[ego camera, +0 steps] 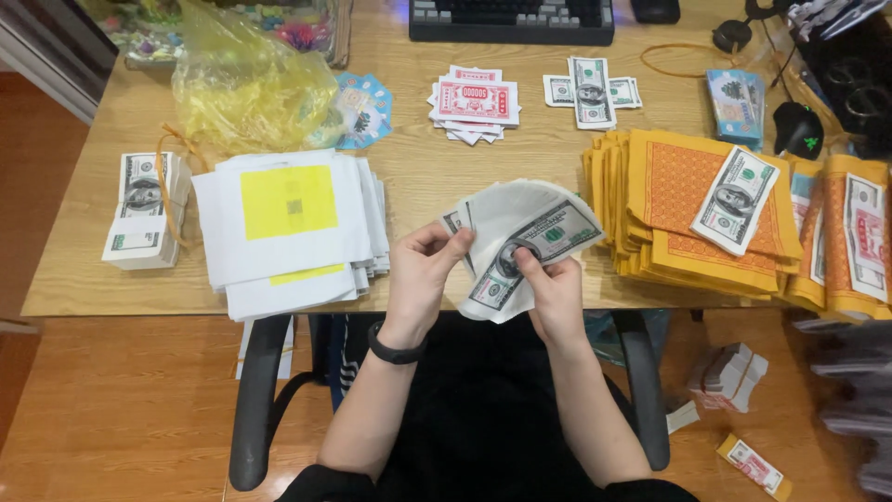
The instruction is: The person glues printed 100-dollar bills onto white semi-circular paper pieces using a green glue stick. They repeatedly pick up a bill, apply glue, press it onto the paper, and place the finished piece aside. The workspace contains stacks of white paper, orange envelopes, and other printed currency.
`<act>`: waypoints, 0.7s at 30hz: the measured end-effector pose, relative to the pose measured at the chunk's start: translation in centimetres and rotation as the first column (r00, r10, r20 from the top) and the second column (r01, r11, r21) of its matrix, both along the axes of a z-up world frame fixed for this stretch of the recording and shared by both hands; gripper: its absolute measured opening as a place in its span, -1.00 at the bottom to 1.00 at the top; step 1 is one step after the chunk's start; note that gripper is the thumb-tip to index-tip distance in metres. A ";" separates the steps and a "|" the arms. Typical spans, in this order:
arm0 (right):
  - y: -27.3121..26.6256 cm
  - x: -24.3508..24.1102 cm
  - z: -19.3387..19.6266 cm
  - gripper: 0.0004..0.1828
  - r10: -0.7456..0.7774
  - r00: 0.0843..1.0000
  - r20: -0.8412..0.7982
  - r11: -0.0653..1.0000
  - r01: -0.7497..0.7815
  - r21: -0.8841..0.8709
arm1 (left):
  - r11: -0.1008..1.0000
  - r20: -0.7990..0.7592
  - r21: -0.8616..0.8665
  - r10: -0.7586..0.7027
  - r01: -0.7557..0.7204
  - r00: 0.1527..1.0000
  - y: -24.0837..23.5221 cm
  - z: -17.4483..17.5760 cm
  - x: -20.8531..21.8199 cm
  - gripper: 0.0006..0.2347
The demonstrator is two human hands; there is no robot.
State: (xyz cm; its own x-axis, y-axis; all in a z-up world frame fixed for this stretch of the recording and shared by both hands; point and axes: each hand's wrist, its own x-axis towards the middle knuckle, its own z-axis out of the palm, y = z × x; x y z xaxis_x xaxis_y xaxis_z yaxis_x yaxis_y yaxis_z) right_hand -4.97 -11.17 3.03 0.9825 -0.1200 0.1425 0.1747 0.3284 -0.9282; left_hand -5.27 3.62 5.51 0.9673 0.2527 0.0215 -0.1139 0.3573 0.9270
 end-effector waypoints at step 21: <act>0.1 0.0 0.3 -0.75 -0.024 0.996 0.083 1.000 0.024 0.002 | 0.988 0.021 0.148 0.039 -0.042 0.999 0.2 0.5 -0.2 -0.88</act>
